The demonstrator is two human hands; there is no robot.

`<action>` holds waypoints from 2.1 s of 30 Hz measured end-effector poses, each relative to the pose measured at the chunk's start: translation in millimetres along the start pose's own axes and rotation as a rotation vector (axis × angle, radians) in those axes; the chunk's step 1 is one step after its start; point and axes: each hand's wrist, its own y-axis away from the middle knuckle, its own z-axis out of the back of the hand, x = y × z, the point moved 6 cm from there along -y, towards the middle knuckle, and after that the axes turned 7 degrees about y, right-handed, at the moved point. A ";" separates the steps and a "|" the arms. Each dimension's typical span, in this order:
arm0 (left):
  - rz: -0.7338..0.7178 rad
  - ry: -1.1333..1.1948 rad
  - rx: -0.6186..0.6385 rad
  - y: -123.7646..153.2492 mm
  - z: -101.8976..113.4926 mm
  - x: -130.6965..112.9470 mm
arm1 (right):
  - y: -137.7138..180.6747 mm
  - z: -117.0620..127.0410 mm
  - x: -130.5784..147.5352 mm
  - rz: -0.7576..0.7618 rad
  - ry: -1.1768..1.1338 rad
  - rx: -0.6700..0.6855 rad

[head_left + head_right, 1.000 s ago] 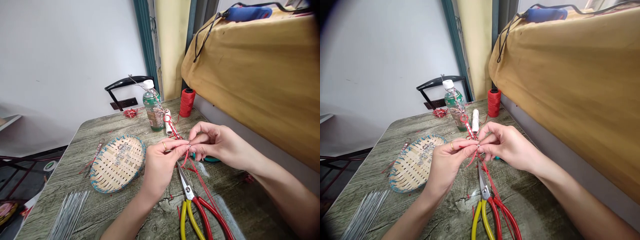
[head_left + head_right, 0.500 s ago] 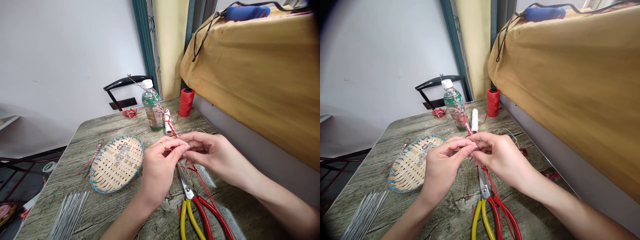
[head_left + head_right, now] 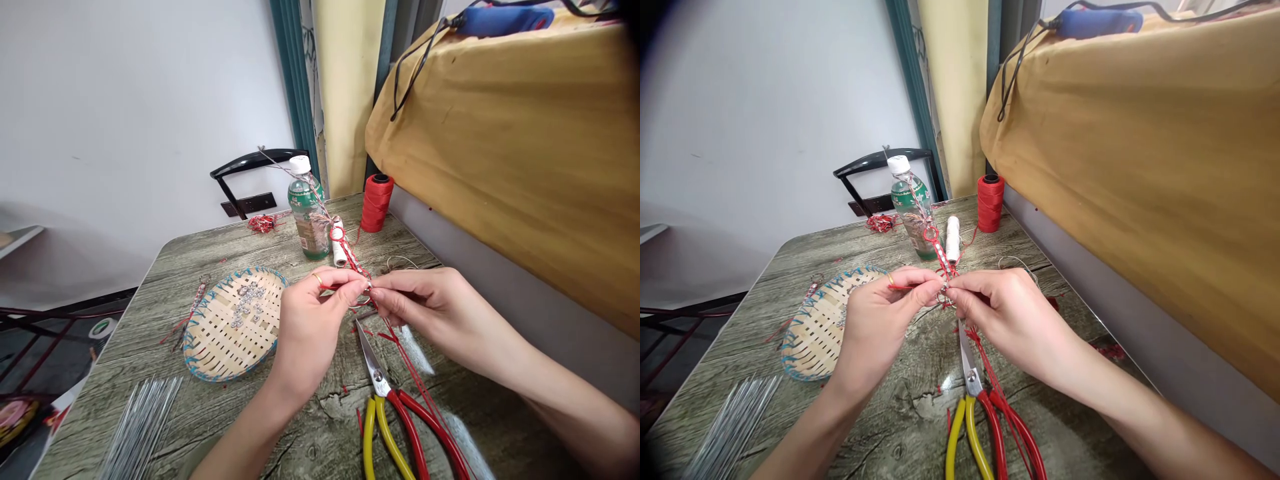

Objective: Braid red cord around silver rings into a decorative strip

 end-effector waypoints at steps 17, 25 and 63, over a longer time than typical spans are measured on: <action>0.261 0.249 0.069 0.2 -1.8 5.1 | -1.6 9.2 -15.2 -0.138 -0.373 -0.169; 0.131 -0.087 0.124 1.3 -0.6 -3.1 | 1.0 11.5 -7.5 -0.034 -0.135 -0.172; -0.131 -0.335 0.039 6.7 2.2 -13.9 | 5.7 11.3 8.0 0.149 0.152 -0.237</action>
